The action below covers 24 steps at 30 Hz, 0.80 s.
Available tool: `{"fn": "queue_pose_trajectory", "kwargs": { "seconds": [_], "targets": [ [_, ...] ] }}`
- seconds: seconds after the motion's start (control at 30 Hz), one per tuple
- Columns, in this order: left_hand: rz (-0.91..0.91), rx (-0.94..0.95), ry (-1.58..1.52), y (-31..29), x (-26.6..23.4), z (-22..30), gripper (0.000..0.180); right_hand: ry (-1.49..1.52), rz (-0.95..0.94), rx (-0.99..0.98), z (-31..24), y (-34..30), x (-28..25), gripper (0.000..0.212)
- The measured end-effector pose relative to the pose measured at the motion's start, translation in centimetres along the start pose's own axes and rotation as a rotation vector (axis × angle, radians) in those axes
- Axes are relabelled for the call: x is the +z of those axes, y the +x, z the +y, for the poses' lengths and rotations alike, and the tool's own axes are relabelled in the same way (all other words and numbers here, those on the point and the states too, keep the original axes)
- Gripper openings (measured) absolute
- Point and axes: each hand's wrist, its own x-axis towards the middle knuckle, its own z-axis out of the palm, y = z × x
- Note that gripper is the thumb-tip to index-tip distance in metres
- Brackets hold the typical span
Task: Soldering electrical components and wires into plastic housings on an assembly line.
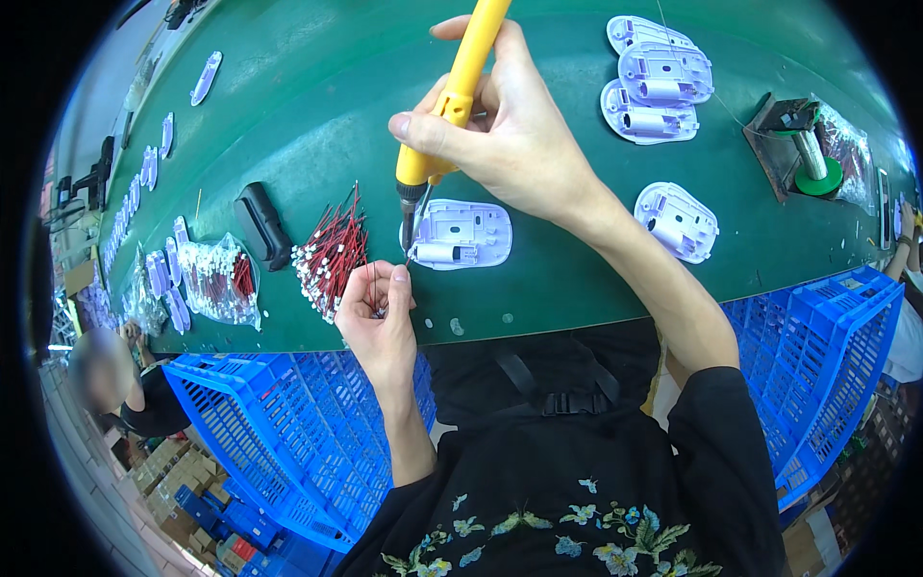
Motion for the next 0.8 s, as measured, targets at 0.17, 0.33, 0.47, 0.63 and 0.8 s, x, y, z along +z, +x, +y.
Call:
{"fn": "queue_pose_trajectory", "kwargs": {
  "seconds": [0.17,0.33,0.47,0.63,0.8],
  "targets": [
    [0.003,0.0,0.013,0.0,0.0,0.0,0.011,-0.042,0.028,-0.005,-0.2,0.0,-0.4,0.062],
    [0.006,-0.015,0.001,0.0,0.0,0.0,0.011,0.208,-0.016,0.158,-0.8,0.0,-1.4,0.064],
    [-0.011,0.007,0.019,0.0,-0.2,0.1,0.012,0.179,0.001,0.15,-1.2,0.1,-2.2,0.065],
    [-0.128,0.058,-0.013,-0.4,-0.8,0.5,0.021,0.193,0.02,0.124,-1.4,-0.1,-2.9,0.064],
    [-0.172,0.018,-0.104,-0.2,-1.2,0.7,0.019,0.216,0.01,0.125,-1.6,-0.2,-3.1,0.065]
  ]
}}
